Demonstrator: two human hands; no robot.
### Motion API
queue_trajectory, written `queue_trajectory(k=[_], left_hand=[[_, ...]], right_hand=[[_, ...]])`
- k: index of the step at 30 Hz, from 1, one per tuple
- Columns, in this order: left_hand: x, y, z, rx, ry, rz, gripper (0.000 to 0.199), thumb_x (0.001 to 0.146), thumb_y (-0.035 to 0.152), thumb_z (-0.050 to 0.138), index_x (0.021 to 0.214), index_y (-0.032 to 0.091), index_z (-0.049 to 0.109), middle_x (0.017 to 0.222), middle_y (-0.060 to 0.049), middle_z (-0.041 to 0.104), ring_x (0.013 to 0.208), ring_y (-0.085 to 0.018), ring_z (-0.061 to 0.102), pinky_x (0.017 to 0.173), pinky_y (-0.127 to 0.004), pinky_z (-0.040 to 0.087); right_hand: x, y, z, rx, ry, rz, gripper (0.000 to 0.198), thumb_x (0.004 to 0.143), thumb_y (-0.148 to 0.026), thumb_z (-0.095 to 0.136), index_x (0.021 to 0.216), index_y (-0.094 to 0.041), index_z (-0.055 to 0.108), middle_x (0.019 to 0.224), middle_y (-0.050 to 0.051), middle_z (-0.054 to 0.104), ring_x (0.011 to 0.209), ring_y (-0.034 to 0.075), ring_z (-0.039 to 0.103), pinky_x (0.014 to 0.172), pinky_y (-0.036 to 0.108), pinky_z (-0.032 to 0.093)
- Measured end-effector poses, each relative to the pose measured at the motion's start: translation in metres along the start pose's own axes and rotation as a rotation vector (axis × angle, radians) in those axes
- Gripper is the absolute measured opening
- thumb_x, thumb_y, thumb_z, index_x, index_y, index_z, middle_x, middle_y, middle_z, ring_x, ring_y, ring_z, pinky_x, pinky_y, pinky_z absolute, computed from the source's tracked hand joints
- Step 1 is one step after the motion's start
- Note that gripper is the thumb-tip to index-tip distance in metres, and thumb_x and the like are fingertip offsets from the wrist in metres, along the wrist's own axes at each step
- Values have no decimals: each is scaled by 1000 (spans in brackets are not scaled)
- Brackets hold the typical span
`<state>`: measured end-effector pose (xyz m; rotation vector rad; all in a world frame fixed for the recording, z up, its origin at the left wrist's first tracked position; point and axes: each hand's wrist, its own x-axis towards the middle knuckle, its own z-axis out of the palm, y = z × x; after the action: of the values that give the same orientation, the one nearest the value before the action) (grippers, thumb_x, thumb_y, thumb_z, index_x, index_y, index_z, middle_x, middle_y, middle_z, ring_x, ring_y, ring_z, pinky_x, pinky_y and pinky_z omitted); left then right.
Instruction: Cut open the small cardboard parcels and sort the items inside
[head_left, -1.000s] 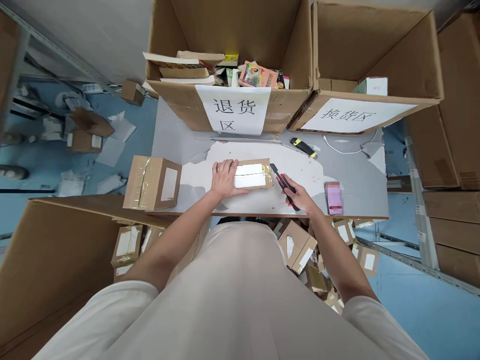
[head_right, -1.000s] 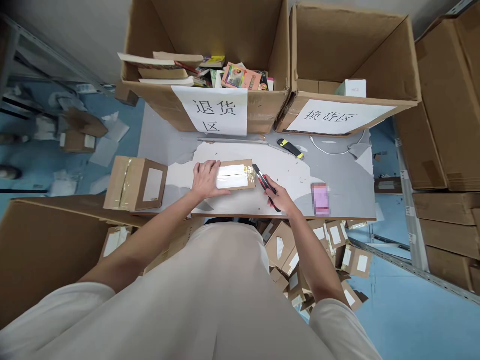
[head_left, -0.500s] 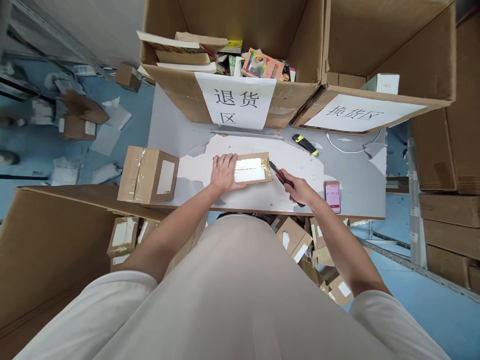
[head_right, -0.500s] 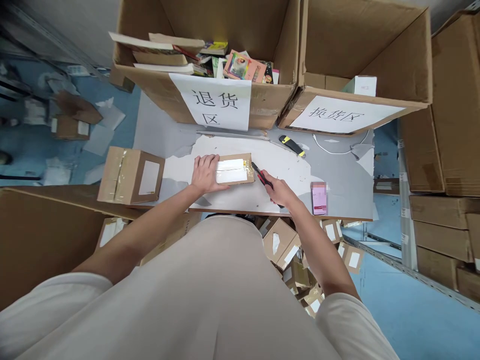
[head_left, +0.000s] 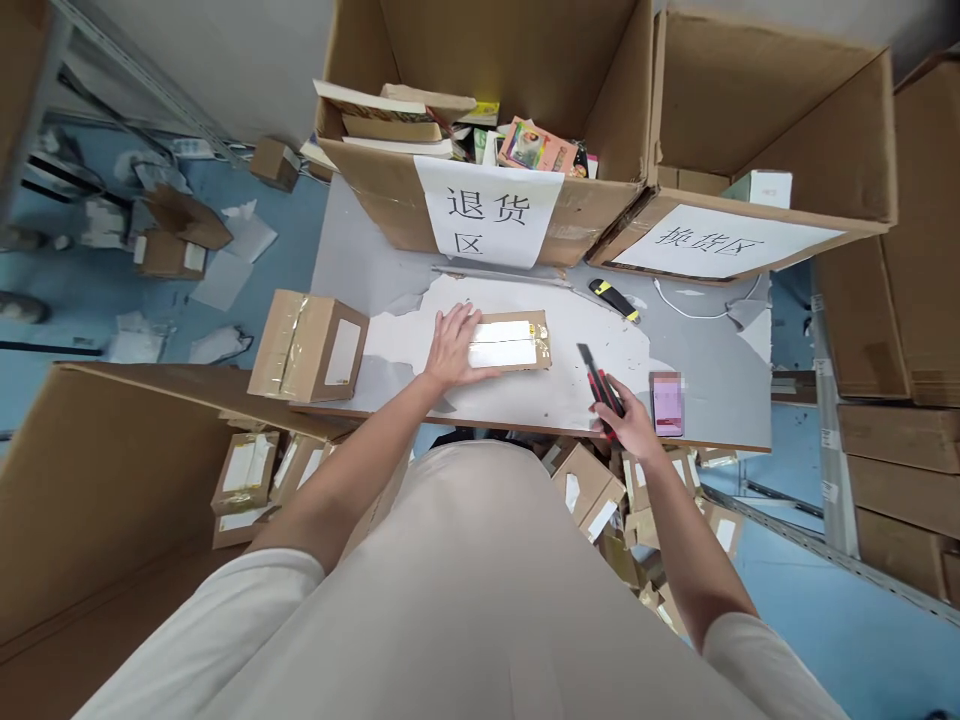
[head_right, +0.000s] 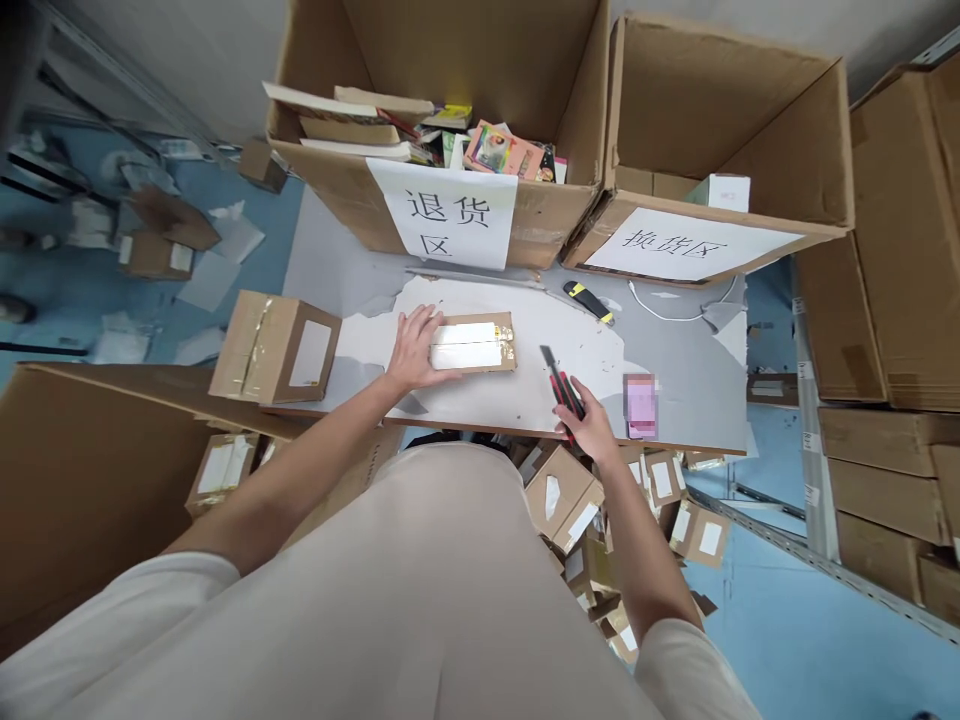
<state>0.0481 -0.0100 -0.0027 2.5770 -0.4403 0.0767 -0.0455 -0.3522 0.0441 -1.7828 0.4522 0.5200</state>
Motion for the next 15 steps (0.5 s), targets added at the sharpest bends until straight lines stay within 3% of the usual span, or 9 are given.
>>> queue_trajectory(k=[3,5,7,9,12,15], left_hand=[[-30,-10,-2,-118,177,-158,113,61,72,66,147,11,25,153,-25,23,143,-38,19,115,-55,14],[-54,-18,2,-262,170,-301,119,58,67,72,148,10,19,154,-26,22,142,-37,25,114,-51,24],[-74,-23,10,-434,43,-408,111,57,60,75,145,11,29,148,-23,36,136,-35,38,110,-49,32],[-85,-24,19,-610,-24,-501,91,64,55,71,138,11,41,138,-19,51,127,-30,50,106,-46,39],[-84,-20,22,-749,13,-606,65,76,50,61,127,10,54,121,-15,65,111,-25,62,97,-40,49],[-75,-15,14,-684,81,-656,50,80,47,59,113,11,65,106,-12,71,99,-24,67,91,-38,52]], right_hand=[[31,11,24,171,149,-73,54,59,-47,78,101,-18,58,80,0,64,52,10,57,48,26,50],[53,14,49,261,149,-90,56,54,-45,80,98,-19,55,87,0,65,51,8,54,47,26,48],[69,13,72,317,106,-75,60,51,-43,81,100,-21,53,87,-1,65,49,8,52,46,26,47],[76,10,86,333,63,-60,58,51,-42,81,96,-22,51,74,-5,62,48,8,51,45,26,46],[73,5,90,307,84,-100,49,54,-40,80,88,-22,49,63,-8,57,46,8,49,45,25,44],[65,2,83,299,158,-151,49,56,-41,78,90,-21,49,77,-4,64,48,7,50,47,24,45]])
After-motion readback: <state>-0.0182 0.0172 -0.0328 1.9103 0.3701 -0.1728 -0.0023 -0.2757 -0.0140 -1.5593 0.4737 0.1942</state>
